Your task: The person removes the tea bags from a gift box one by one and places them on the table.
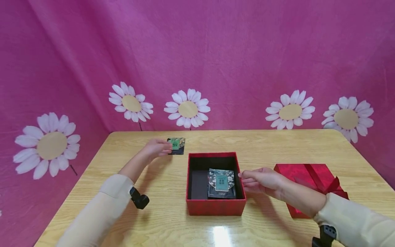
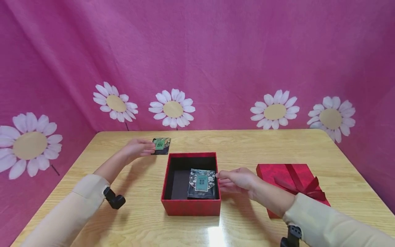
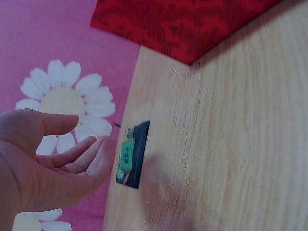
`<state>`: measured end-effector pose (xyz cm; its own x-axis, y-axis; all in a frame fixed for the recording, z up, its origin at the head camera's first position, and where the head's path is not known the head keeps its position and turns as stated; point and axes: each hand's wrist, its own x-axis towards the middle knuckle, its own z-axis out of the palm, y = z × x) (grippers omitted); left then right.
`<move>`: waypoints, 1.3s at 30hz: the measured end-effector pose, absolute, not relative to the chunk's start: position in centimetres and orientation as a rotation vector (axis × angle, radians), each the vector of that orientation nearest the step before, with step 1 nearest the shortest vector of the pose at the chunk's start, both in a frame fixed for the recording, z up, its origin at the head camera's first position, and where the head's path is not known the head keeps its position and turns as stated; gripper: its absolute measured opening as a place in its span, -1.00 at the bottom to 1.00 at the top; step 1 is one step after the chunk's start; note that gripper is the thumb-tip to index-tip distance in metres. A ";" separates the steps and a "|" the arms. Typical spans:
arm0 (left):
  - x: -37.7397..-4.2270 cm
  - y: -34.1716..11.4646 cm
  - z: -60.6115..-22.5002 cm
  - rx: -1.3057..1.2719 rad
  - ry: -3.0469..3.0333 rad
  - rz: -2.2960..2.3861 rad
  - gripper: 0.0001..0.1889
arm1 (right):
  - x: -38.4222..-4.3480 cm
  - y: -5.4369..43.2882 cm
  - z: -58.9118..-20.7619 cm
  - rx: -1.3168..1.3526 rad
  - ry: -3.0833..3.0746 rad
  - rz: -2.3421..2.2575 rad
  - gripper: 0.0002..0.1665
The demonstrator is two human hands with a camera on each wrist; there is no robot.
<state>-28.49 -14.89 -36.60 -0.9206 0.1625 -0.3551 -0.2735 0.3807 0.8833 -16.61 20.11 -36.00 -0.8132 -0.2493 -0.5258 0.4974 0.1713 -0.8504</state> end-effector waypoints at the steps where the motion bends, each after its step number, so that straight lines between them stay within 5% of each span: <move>1: -28.2 -14.8 -36.5 -0.088 2.247 1.566 -0.51 | -16.6 20.1 -36.0 0.240 1.884 -1.699 -0.33; 26: -21.3 -10.0 -32.6 0.148 2.349 1.529 -0.61 | -16.4 19.9 -36.0 0.252 1.926 -1.669 -0.35; 39: -20.3 -6.9 -31.5 0.221 2.230 1.469 -0.61 | -16.5 20.0 -35.8 0.240 1.894 -1.681 -0.36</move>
